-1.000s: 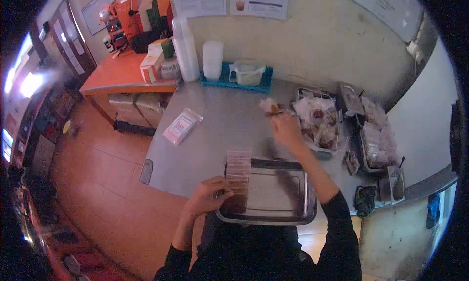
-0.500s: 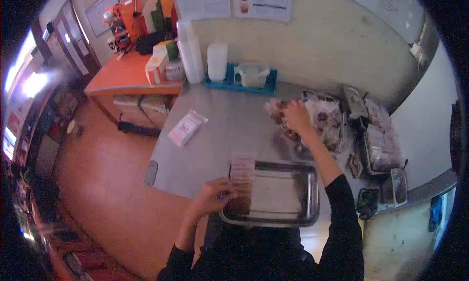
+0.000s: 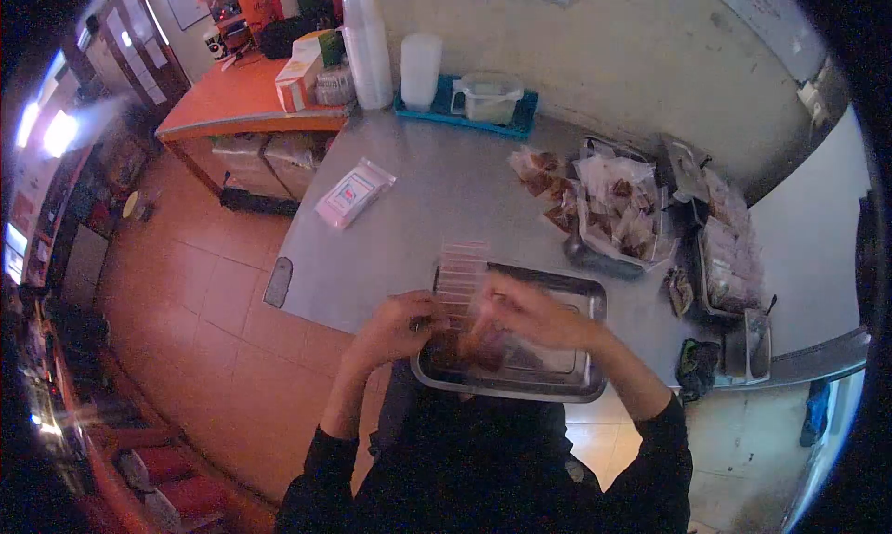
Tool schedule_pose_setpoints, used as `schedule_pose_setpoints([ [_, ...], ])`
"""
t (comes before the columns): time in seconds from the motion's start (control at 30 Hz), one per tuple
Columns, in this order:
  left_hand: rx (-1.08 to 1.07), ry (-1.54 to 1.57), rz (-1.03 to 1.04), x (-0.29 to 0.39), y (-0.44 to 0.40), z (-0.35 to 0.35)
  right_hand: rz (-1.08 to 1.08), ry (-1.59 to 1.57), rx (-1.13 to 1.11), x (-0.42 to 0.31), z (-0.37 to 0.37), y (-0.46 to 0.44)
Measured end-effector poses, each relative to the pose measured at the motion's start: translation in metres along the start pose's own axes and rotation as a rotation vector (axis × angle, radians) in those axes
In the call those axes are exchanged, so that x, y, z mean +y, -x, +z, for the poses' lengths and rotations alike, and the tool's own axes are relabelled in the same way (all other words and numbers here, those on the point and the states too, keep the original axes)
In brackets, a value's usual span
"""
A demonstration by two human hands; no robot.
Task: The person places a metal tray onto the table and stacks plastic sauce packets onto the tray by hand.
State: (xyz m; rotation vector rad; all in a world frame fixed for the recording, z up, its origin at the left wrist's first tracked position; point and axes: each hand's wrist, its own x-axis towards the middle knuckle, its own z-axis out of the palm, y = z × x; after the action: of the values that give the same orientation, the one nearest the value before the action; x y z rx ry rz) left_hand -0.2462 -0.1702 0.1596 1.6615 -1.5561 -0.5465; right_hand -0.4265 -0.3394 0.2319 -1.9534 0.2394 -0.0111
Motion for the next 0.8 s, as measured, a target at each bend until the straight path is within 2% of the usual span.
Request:
schedule_pose_setpoints([
  [0.07,0.047,-0.003,0.048,-0.003,-0.001,0.002,-0.105,0.001,-0.122,0.013,0.023,-0.004],
  [0.17,0.08,0.014,0.071,0.0,-0.001,0.001,-0.063,0.04,-0.174,0.012,0.037,-0.008],
  [0.3,0.082,0.003,0.093,-0.008,0.0,0.002,-0.115,0.042,-0.16,0.022,0.056,-0.013],
  [0.4,0.1,0.047,0.09,-0.01,0.0,0.004,-0.163,0.159,-0.142,0.025,0.065,-0.014],
  [0.5,0.098,0.043,0.045,-0.012,0.0,0.005,-0.098,0.269,-0.077,0.026,0.076,-0.012],
  [0.57,0.098,0.071,0.012,-0.003,-0.001,0.002,-0.364,0.567,0.269,0.032,0.083,-0.01],
  [0.6,0.096,0.073,0.015,-0.004,-0.001,0.003,-0.361,0.569,0.272,0.03,0.08,-0.011],
  [0.67,0.079,0.038,0.002,-0.009,0.0,0.003,-0.481,0.793,0.389,0.025,0.073,-0.013],
  [0.8,0.026,0.059,-0.013,0.006,-0.002,-0.005,-0.405,0.771,0.428,0.027,0.058,-0.016],
])
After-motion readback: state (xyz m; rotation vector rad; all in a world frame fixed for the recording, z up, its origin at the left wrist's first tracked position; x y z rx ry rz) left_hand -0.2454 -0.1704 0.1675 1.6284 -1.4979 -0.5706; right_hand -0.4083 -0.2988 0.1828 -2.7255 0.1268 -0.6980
